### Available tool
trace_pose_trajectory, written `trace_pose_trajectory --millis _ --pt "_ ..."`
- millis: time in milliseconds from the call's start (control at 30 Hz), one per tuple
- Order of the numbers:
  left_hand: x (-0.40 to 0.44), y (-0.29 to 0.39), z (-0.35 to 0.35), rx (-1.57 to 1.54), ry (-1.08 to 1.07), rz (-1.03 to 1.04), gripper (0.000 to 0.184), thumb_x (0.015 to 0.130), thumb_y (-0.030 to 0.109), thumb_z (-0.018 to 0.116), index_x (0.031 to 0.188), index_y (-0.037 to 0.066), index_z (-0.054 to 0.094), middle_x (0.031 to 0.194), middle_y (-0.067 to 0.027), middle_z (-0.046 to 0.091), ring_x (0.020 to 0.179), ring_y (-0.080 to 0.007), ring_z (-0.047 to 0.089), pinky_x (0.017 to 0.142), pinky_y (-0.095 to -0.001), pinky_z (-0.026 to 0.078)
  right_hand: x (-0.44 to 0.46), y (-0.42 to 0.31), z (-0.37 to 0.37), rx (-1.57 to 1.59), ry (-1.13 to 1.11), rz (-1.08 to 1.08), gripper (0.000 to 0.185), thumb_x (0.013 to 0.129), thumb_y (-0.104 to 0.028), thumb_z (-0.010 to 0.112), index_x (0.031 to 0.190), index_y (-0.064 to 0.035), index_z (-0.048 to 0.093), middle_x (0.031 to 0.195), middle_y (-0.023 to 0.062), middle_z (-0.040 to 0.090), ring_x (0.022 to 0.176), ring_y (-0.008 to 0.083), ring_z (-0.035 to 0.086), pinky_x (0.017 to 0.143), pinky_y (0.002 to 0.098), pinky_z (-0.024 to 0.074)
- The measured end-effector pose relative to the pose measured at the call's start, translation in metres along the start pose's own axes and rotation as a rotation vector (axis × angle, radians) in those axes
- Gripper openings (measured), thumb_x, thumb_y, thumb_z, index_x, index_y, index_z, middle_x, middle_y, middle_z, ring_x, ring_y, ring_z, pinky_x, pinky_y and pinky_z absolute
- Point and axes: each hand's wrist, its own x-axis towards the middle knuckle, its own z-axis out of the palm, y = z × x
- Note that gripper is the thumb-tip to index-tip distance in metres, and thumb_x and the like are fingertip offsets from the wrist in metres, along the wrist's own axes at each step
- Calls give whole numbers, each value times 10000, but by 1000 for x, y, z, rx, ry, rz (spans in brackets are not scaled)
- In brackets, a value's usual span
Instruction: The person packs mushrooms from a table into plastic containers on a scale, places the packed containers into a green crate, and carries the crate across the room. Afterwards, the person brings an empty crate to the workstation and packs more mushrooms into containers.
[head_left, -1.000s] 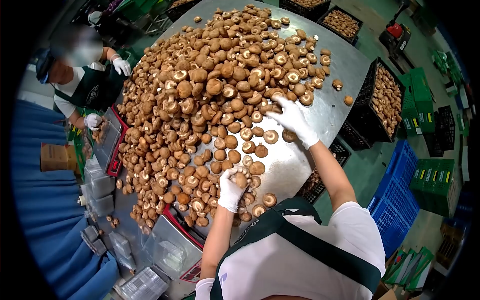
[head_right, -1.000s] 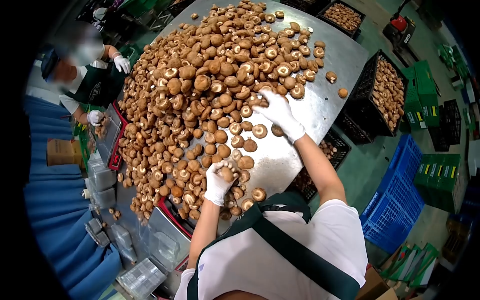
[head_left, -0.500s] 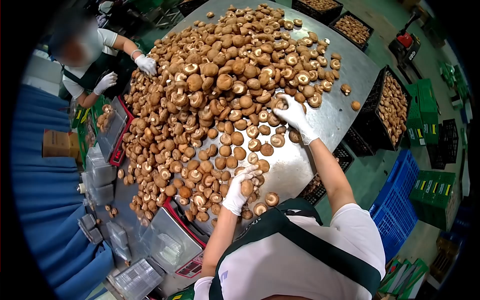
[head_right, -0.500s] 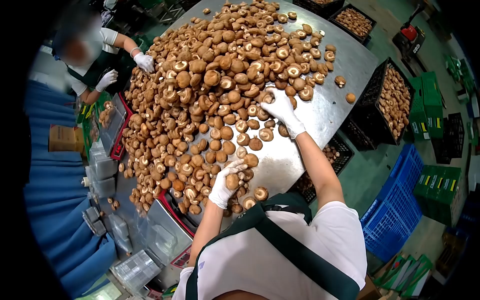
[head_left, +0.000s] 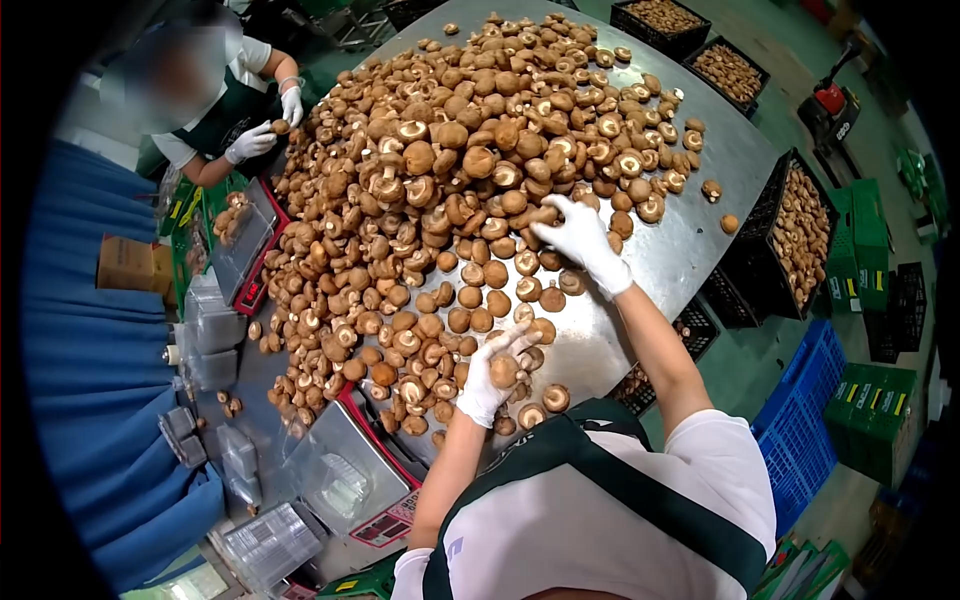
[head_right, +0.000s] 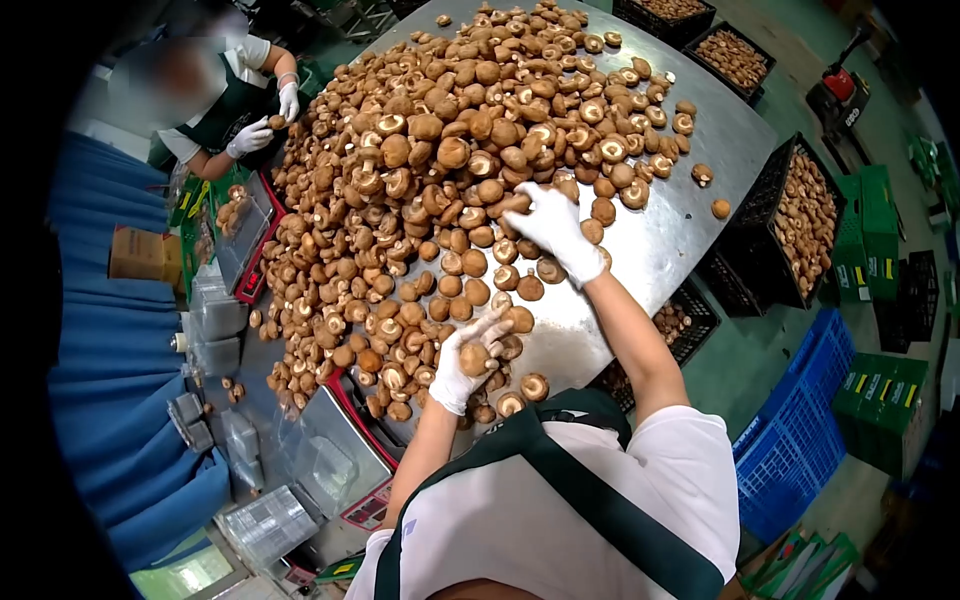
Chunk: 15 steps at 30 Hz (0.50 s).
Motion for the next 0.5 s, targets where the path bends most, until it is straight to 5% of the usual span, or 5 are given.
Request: trace_pose_trajectory --millis 67,133,200,333,500 --pt "4 1 11 -134 -54 -19 563 890 430 425 1303 51 375 1202 -143 509 788 -203 586 563 -254 495 -31 -19 1 293 -159 4 456 698 -379 664 1047 -90 613 887 95 669 754 224 651 699 321 514" --pt "5 -1 31 -143 60 37 728 844 624 386 1334 88 349 1256 -137 474 1002 -300 569 754 -381 502 -60 -50 -6 302 -374 -132 384 707 -307 687 1009 -83 609 842 75 612 725 174 596 664 292 495" --pt "7 -2 23 -151 191 155 729 824 639 413 1312 98 381 1220 -131 506 1012 -306 563 814 -431 473 -81 -52 13 254 -370 -458 339 703 -300 690 953 -84 618 806 96 592 731 209 589 677 303 489" --pt "0 -2 -3 -286 168 127 661 789 628 492 1214 122 479 1143 -89 567 952 -236 598 597 -319 540 -55 -46 24 131 -106 -284 315 734 -268 675 985 -95 596 824 112 597 782 269 580 697 351 482" --pt "-13 -8 -9 -311 137 240 511 813 508 528 1034 47 543 1104 -137 569 924 -283 591 607 -353 537 20 -18 45 -357 16 -171 546 683 -193 683 1162 -64 456 1075 134 526 936 311 527 709 393 493"
